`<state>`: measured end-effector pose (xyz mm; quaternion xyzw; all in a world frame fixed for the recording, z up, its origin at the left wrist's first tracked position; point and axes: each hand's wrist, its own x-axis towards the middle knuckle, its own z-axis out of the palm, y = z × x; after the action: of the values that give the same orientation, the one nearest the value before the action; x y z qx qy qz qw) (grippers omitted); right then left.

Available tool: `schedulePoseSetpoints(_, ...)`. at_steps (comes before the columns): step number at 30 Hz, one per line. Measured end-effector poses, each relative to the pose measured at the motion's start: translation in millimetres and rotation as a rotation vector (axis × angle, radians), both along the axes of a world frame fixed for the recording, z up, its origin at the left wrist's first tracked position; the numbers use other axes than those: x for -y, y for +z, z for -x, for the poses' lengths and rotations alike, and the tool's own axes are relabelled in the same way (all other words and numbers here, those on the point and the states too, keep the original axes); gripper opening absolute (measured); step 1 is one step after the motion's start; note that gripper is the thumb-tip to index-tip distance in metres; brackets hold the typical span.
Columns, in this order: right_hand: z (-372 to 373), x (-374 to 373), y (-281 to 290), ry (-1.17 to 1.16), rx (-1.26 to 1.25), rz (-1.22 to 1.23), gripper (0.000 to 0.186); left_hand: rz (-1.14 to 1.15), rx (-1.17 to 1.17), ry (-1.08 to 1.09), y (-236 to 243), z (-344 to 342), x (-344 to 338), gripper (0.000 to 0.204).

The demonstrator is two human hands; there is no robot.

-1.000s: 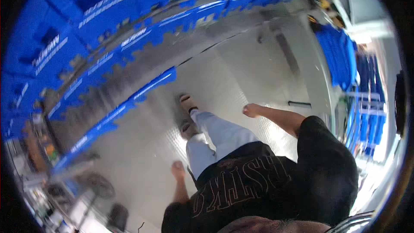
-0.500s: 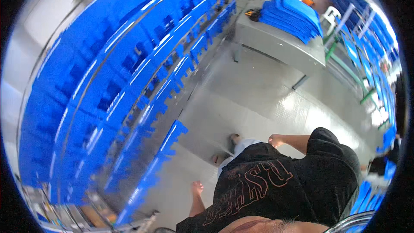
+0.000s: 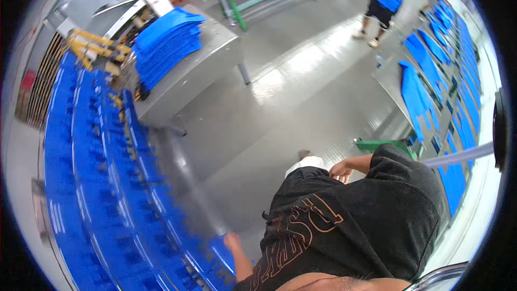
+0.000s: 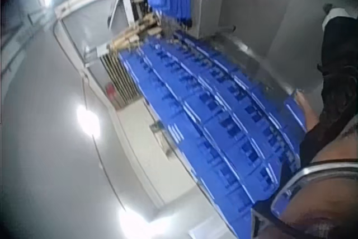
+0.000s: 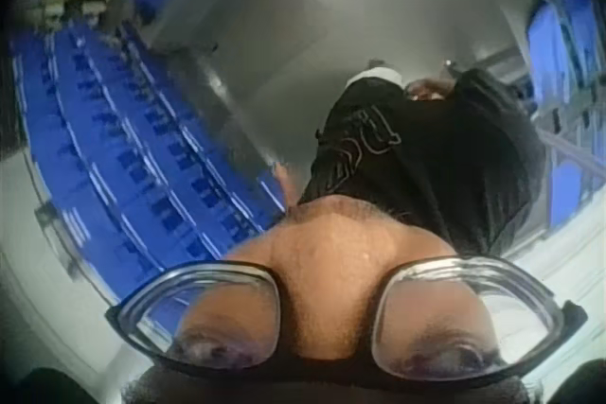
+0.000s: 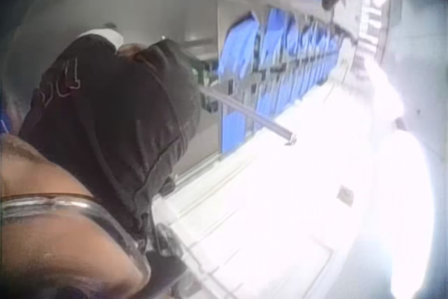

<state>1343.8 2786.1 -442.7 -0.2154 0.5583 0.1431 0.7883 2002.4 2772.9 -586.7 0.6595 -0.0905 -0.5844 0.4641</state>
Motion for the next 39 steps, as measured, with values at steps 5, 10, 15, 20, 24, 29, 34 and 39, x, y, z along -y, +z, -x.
schedulePoseSetpoints(5,79,-105,-83,0.009,0.144,0.197,0.034,0.013,0.145,-0.376,41,162,114,0.015)
schedulePoseSetpoints(10,144,-148,-140,0.058,0.252,0.413,0.037,0.055,0.218,-0.702,69,311,184,0.020)
schedulePoseSetpoints(15,166,-163,-199,0.097,0.353,0.616,0.042,0.201,0.354,-1.032,50,410,247,0.023)
schedulePoseSetpoints(20,219,-44,-94,-0.263,0.005,0.022,0.031,0.501,0.580,-1.211,86,496,335,0.025)
schedulePoseSetpoints(24,331,142,87,-0.720,-0.431,0.943,0.033,0.849,0.645,-1.418,197,604,412,0.026)
schedulePoseSetpoints(29,461,264,202,-1.554,-0.592,1.326,0.046,1.840,0.548,-1.655,401,849,479,0.016)
schedulePoseSetpoints(34,526,300,208,-1.718,-0.663,1.482,0.075,2.487,0.565,-1.529,524,1008,425,0.027)
schedulePoseSetpoints(39,543,327,184,-1.716,-0.069,1.589,0.065,2.687,1.001,-1.378,508,1100,396,0.030)
